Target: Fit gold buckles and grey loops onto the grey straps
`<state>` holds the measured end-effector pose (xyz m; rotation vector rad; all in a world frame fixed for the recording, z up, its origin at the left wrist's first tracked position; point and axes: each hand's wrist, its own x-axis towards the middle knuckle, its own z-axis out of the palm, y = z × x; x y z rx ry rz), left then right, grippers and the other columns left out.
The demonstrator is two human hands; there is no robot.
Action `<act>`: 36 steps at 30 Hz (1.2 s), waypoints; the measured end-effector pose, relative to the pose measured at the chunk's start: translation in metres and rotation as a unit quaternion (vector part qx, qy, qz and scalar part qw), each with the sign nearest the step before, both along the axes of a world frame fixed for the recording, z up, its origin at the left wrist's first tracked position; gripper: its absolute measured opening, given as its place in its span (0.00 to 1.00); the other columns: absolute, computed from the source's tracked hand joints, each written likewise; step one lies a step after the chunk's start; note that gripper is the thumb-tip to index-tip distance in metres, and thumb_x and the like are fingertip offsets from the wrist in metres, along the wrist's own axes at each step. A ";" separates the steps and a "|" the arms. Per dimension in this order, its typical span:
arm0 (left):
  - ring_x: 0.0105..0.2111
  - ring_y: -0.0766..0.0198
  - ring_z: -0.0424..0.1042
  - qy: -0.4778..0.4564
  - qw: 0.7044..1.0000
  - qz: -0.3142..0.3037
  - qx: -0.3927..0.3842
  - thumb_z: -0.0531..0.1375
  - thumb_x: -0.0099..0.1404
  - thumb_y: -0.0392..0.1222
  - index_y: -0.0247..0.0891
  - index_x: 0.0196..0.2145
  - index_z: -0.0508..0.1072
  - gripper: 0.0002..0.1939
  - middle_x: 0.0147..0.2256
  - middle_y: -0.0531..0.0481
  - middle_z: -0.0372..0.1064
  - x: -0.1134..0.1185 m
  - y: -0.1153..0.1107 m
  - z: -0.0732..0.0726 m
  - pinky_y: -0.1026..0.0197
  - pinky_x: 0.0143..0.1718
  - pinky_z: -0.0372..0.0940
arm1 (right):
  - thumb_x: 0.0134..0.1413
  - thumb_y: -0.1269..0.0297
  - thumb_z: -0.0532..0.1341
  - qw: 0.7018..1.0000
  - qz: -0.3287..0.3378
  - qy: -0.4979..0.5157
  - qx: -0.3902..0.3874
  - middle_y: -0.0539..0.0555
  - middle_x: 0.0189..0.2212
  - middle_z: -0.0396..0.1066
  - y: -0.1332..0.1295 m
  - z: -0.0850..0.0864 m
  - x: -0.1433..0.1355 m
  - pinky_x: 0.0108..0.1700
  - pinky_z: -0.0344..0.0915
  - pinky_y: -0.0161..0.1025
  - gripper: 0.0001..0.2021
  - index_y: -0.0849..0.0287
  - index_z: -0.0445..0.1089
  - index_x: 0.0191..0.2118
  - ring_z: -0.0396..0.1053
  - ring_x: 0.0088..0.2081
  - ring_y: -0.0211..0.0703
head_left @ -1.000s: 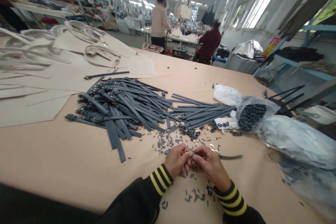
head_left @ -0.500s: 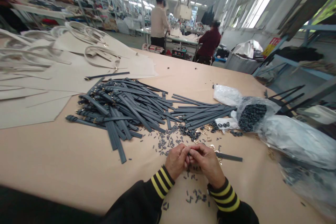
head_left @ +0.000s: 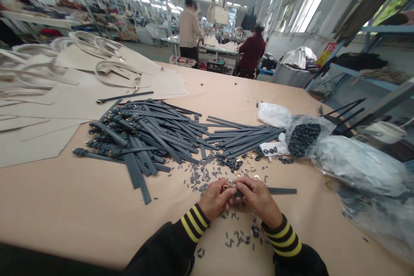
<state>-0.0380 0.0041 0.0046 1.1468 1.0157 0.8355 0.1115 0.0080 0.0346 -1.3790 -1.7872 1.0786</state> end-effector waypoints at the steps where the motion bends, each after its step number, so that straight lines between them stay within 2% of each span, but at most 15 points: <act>1: 0.11 0.76 0.58 0.002 1.000 0.001 0.003 0.54 0.56 0.46 0.35 0.25 0.60 0.11 0.16 0.57 0.62 0.000 0.000 0.000 0.74 0.10 0.51 | 0.54 0.63 0.53 0.999 -0.018 -0.028 0.042 0.52 0.28 0.71 0.000 0.004 0.003 0.34 0.64 0.36 0.10 0.58 0.69 0.35 0.69 0.30 0.41; 3: 0.10 0.76 0.57 0.006 1.000 0.000 0.007 0.54 0.57 0.47 0.36 0.26 0.59 0.12 0.15 0.58 0.61 -0.001 0.001 -0.001 0.75 0.10 0.50 | 0.54 0.63 0.52 0.988 -0.042 -0.083 0.120 0.54 0.34 0.70 0.000 0.011 0.013 0.40 0.62 0.38 0.10 0.58 0.67 0.38 0.67 0.37 0.44; 5: 0.10 0.76 0.56 0.011 1.000 0.001 0.011 0.53 0.57 0.48 0.36 0.26 0.59 0.12 0.14 0.58 0.61 -0.002 0.001 -0.002 0.75 0.10 0.50 | 0.53 0.62 0.53 0.978 -0.021 -0.143 0.149 0.56 0.39 0.68 0.000 0.015 0.023 0.44 0.59 0.40 0.10 0.59 0.65 0.40 0.64 0.42 0.46; 7: 0.10 0.76 0.57 0.016 1.000 0.003 0.018 0.53 0.57 0.48 0.35 0.26 0.59 0.13 0.14 0.58 0.61 -0.002 0.001 -0.003 0.75 0.10 0.50 | 0.51 0.61 0.55 0.970 0.041 -0.214 0.111 0.56 0.35 0.69 0.001 0.016 0.032 0.39 0.60 0.39 0.09 0.59 0.66 0.37 0.65 0.38 0.46; 10: 0.10 0.75 0.57 0.026 0.999 -0.001 0.035 0.53 0.57 0.49 0.35 0.26 0.60 0.13 0.14 0.59 0.60 -0.003 0.001 -0.004 0.74 0.10 0.51 | 0.52 0.61 0.53 0.950 0.117 -0.287 0.038 0.51 0.22 0.67 0.000 0.017 0.038 0.28 0.56 0.35 0.09 0.59 0.65 0.26 0.64 0.26 0.40; 14: 0.09 0.74 0.57 0.030 0.998 -0.017 0.045 0.53 0.57 0.48 0.36 0.27 0.59 0.12 0.12 0.61 0.59 -0.002 0.000 -0.005 0.74 0.10 0.52 | 0.54 0.65 0.51 0.950 0.178 -0.258 0.006 0.49 0.18 0.65 -0.002 0.023 0.032 0.26 0.54 0.32 0.13 0.60 0.61 0.21 0.63 0.23 0.36; 21: 0.09 0.73 0.57 0.070 0.996 -0.020 0.060 0.52 0.58 0.46 0.37 0.27 0.59 0.10 0.10 0.61 0.59 -0.002 0.001 -0.009 0.73 0.10 0.51 | 0.56 0.67 0.47 0.961 0.214 -0.162 -0.069 0.49 0.20 0.66 -0.002 0.021 0.023 0.25 0.56 0.29 0.12 0.60 0.60 0.24 0.62 0.21 0.33; 27: 0.10 0.70 0.60 0.090 0.994 -0.026 0.064 0.54 0.56 0.44 0.37 0.28 0.59 0.08 0.12 0.61 0.59 0.000 -0.001 -0.004 0.70 0.12 0.55 | 0.57 0.68 0.47 0.960 0.206 -0.188 -0.031 0.48 0.19 0.62 -0.001 0.016 0.025 0.28 0.56 0.31 0.13 0.60 0.59 0.23 0.61 0.23 0.35; 33: 0.11 0.72 0.59 0.145 0.985 -0.004 0.095 0.54 0.55 0.42 0.36 0.26 0.62 0.06 0.11 0.60 0.58 0.001 -0.002 0.002 0.70 0.13 0.53 | 0.56 0.68 0.47 0.954 0.195 -0.229 0.010 0.49 0.22 0.63 -0.002 0.012 0.020 0.28 0.54 0.32 0.11 0.61 0.60 0.26 0.60 0.26 0.37; 36: 0.11 0.72 0.59 0.133 0.987 -0.027 0.088 0.53 0.56 0.43 0.37 0.27 0.62 0.07 0.12 0.60 0.59 -0.001 -0.002 0.001 0.71 0.13 0.53 | 0.57 0.68 0.47 0.951 0.197 -0.237 0.023 0.49 0.22 0.61 -0.002 0.013 0.020 0.28 0.53 0.33 0.12 0.61 0.60 0.25 0.59 0.25 0.36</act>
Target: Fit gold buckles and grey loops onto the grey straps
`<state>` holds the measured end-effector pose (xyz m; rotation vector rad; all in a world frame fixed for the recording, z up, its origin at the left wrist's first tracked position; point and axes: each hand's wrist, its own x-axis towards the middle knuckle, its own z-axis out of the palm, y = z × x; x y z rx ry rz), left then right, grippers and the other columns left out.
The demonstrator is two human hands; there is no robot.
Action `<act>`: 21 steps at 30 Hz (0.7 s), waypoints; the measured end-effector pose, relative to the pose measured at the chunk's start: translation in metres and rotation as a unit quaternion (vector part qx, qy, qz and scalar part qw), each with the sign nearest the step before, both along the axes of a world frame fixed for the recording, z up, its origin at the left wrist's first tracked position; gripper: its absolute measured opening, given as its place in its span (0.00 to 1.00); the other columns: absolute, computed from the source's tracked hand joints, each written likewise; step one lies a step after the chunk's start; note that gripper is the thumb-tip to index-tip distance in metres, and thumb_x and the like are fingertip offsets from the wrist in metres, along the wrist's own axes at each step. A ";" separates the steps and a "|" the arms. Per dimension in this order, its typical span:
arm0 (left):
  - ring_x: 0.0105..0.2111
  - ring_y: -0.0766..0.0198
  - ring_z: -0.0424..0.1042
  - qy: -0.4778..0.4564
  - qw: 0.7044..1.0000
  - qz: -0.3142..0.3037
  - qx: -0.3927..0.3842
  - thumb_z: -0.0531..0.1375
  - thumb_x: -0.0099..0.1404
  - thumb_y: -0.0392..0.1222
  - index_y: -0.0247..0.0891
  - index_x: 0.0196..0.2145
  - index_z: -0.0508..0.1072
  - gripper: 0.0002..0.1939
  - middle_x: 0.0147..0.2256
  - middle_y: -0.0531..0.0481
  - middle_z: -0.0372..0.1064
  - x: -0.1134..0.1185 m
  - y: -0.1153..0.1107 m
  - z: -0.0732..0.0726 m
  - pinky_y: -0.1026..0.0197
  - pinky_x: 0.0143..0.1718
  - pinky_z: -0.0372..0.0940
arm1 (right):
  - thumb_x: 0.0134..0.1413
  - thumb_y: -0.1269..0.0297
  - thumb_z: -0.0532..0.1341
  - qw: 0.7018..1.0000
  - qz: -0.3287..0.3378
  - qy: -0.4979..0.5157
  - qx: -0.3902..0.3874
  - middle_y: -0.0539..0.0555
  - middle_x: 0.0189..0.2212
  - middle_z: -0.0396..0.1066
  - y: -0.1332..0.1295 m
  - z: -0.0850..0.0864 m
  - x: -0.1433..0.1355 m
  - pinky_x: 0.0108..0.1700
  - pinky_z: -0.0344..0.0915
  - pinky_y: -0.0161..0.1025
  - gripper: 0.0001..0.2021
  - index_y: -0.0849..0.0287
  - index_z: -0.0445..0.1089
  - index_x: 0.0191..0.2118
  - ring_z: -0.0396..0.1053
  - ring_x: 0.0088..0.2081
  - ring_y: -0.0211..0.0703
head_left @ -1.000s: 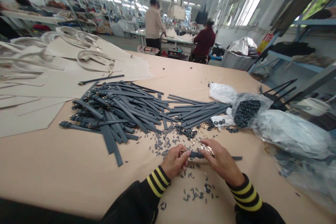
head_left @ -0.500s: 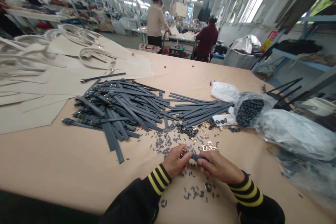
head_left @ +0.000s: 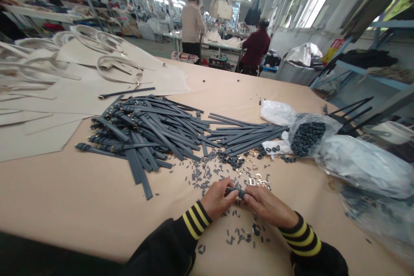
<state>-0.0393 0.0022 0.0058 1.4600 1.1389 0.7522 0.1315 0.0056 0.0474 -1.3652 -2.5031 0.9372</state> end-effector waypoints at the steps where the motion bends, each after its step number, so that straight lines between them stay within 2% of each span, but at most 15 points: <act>1: 0.11 0.72 0.60 -0.011 1.000 -0.012 -0.008 0.53 0.56 0.44 0.37 0.27 0.61 0.07 0.13 0.60 0.59 -0.001 0.000 -0.001 0.71 0.13 0.52 | 0.57 0.67 0.47 1.000 0.002 0.005 -0.001 0.48 0.21 0.60 0.000 0.000 0.000 0.27 0.52 0.32 0.12 0.61 0.59 0.24 0.58 0.24 0.36; 5: 0.10 0.72 0.58 -0.085 0.994 -0.052 -0.045 0.53 0.58 0.46 0.36 0.29 0.60 0.10 0.12 0.60 0.57 -0.005 -0.001 -0.002 0.72 0.11 0.51 | 0.57 0.63 0.47 0.997 0.001 0.060 -0.045 0.46 0.18 0.56 0.002 -0.001 0.002 0.24 0.51 0.31 0.15 0.61 0.60 0.22 0.56 0.22 0.34; 12: 0.09 0.75 0.57 -0.215 0.964 -0.112 -0.104 0.52 0.59 0.49 0.36 0.31 0.57 0.13 0.14 0.61 0.58 -0.004 -0.001 0.000 0.74 0.09 0.48 | 0.57 0.58 0.47 0.983 0.010 0.134 -0.123 0.46 0.18 0.57 0.006 -0.003 0.007 0.25 0.54 0.30 0.17 0.62 0.62 0.24 0.56 0.22 0.33; 18: 0.09 0.76 0.56 -0.202 0.967 -0.116 -0.101 0.50 0.61 0.48 0.37 0.34 0.55 0.12 0.15 0.62 0.57 -0.003 -0.005 -0.008 0.75 0.09 0.50 | 0.58 0.55 0.44 0.992 0.049 0.066 -0.099 0.50 0.21 0.63 0.009 0.004 0.002 0.29 0.58 0.32 0.20 0.61 0.64 0.25 0.60 0.24 0.37; 21: 0.09 0.76 0.55 -0.186 0.972 -0.113 -0.089 0.50 0.61 0.49 0.37 0.36 0.55 0.13 0.15 0.62 0.56 -0.003 -0.008 -0.016 0.75 0.08 0.50 | 0.59 0.55 0.43 0.989 0.072 0.078 -0.101 0.53 0.26 0.68 0.007 0.007 -0.005 0.35 0.60 0.34 0.20 0.59 0.67 0.30 0.64 0.29 0.40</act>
